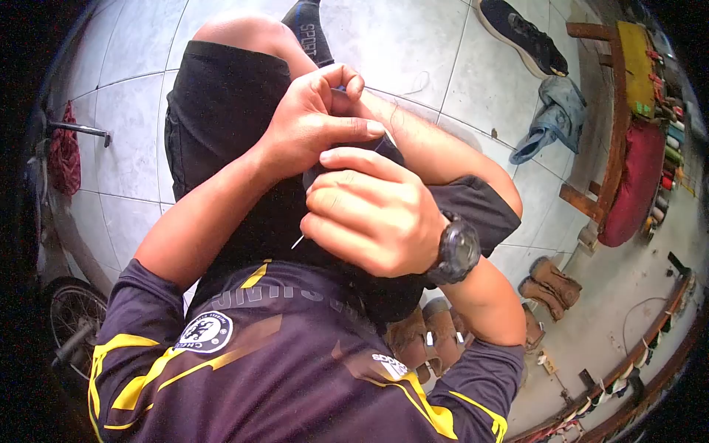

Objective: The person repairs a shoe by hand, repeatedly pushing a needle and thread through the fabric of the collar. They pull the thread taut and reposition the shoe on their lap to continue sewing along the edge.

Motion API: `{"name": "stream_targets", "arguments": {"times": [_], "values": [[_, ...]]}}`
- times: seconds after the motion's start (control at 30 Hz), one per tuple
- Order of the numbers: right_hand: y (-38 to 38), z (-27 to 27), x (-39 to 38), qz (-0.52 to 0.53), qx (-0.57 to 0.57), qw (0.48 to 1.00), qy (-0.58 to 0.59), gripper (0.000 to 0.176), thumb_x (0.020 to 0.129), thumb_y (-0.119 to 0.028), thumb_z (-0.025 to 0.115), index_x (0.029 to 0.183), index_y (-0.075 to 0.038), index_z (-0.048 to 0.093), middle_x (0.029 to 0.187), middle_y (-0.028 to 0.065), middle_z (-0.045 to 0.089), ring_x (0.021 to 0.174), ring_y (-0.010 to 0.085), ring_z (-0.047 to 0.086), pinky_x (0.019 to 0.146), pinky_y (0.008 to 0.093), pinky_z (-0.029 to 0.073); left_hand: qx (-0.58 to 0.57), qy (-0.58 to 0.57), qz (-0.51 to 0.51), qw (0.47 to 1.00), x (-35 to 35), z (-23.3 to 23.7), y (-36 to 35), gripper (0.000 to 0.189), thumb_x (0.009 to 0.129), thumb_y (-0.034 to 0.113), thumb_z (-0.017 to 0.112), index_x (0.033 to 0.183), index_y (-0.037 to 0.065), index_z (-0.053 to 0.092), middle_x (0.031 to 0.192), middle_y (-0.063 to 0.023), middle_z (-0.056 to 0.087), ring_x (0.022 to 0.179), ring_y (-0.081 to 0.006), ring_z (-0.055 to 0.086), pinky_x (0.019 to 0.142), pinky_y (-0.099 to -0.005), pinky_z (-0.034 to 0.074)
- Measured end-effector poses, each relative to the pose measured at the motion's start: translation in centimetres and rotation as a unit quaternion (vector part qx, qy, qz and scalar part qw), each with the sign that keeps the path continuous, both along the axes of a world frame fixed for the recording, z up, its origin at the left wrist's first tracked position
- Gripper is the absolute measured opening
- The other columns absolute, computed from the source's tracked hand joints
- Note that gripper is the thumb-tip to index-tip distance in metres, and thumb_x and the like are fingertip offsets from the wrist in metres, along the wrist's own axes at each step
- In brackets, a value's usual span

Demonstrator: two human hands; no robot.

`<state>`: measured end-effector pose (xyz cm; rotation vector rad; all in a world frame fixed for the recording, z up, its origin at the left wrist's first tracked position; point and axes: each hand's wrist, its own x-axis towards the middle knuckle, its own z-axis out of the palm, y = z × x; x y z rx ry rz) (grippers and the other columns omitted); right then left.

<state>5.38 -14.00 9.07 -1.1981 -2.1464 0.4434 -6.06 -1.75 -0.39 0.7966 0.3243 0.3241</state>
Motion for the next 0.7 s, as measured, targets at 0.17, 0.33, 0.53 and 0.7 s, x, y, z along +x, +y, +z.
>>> {"name": "stream_targets", "arguments": {"times": [0.17, 0.33, 0.53, 0.7], "values": [[-5.1, 5.8, 2.4, -0.2, -0.083, 0.887, 0.407, 0.003, 0.103, -0.006, 0.056, 0.102, -0.004, 0.055, 0.075, 0.0101, 0.058, 0.061, 0.0219, 0.066, 0.056, 0.0389, 0.059, 0.03, 0.029, 0.022, 0.999, -0.1, 0.1, -0.2, 0.035, 0.087, -0.007, 0.076, 0.1, 0.006, 0.046, 0.088, -0.0104, 0.072, 0.086, -0.0126, 0.071, 0.077, -0.0241, 0.058], [-16.4, 21.0, 4.3, -0.332, 0.121, 0.82, 0.451, 0.002, 0.103, -0.005, 0.056, 0.102, -0.003, 0.056, 0.077, 0.0099, 0.059, 0.063, 0.0207, 0.066, 0.057, 0.0374, 0.058, 0.012, -0.004, 0.052, 0.999, 0.2, 0.1, -1.0, 0.032, 0.088, -0.006, 0.075, 0.1, 0.005, 0.047, 0.09, -0.0117, 0.073, 0.086, -0.0133, 0.071, 0.08, -0.0253, 0.058], [-19.8, 31.1, -1.5, -0.454, 0.261, 0.843, 0.125, 0.002, 0.102, -0.004, 0.057, 0.103, -0.002, 0.058, 0.08, 0.0096, 0.061, 0.065, 0.0193, 0.065, 0.058, 0.0356, 0.057, 0.065, 0.007, 0.054, 0.996, 0.4, 0.7, -1.2, 0.031, 0.09, -0.009, 0.072, 0.101, 0.006, 0.047, 0.095, -0.0128, 0.074, 0.09, -0.0133, 0.071, 0.081, -0.0252, 0.058], [-5.2, 4.1, 0.2, -0.387, -0.164, 0.892, -0.167, 0.003, 0.102, -0.003, 0.058, 0.103, -0.002, 0.06, 0.082, 0.0094, 0.062, 0.066, 0.0181, 0.065, 0.059, 0.034, 0.056, 0.057, 0.008, 0.06, 0.997, 0.4, 0.2, -1.4, 0.03, 0.09, -0.006, 0.073, 0.099, 0.006, 0.046, 0.09, -0.0114, 0.074, 0.081, -0.0113, 0.07, 0.074, -0.0231, 0.058]]}}
